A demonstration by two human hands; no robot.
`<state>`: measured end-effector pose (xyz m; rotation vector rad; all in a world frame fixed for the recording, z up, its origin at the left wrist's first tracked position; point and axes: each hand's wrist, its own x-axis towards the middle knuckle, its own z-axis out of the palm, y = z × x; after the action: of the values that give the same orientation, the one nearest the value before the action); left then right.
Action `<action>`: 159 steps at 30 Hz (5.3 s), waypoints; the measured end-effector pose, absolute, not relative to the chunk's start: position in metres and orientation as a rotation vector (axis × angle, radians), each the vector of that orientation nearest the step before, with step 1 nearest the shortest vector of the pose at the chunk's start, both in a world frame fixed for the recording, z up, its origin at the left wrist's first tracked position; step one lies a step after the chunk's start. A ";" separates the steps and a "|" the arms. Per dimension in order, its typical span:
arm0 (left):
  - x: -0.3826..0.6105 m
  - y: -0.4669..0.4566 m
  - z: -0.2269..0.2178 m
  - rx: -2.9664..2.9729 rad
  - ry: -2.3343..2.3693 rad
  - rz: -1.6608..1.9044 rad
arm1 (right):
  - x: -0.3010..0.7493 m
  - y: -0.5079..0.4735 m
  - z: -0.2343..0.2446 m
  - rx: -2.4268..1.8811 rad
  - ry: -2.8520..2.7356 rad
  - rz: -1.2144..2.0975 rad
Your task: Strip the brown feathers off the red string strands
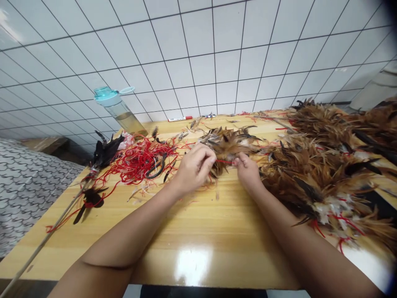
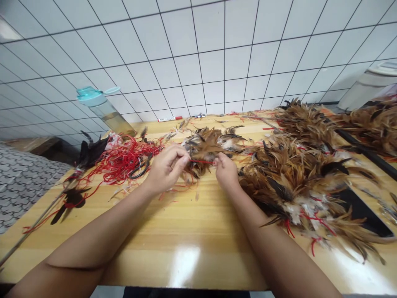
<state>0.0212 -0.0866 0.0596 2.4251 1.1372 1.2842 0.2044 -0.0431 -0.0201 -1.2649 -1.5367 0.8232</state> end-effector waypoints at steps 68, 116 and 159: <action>0.031 -0.073 0.027 2.115 0.715 1.041 | 0.184 -0.074 0.002 -0.826 -0.779 1.891; 0.004 -0.051 0.025 2.454 0.639 0.941 | 0.179 -0.076 -0.011 -0.653 -0.597 2.246; 0.028 -0.066 0.016 2.371 1.050 1.240 | 0.163 -0.083 -0.015 -0.639 -0.407 2.065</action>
<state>0.0280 -0.0663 0.0157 2.3708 1.0497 1.2404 0.1627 -0.0835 -0.0149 -0.6391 -0.4070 2.0650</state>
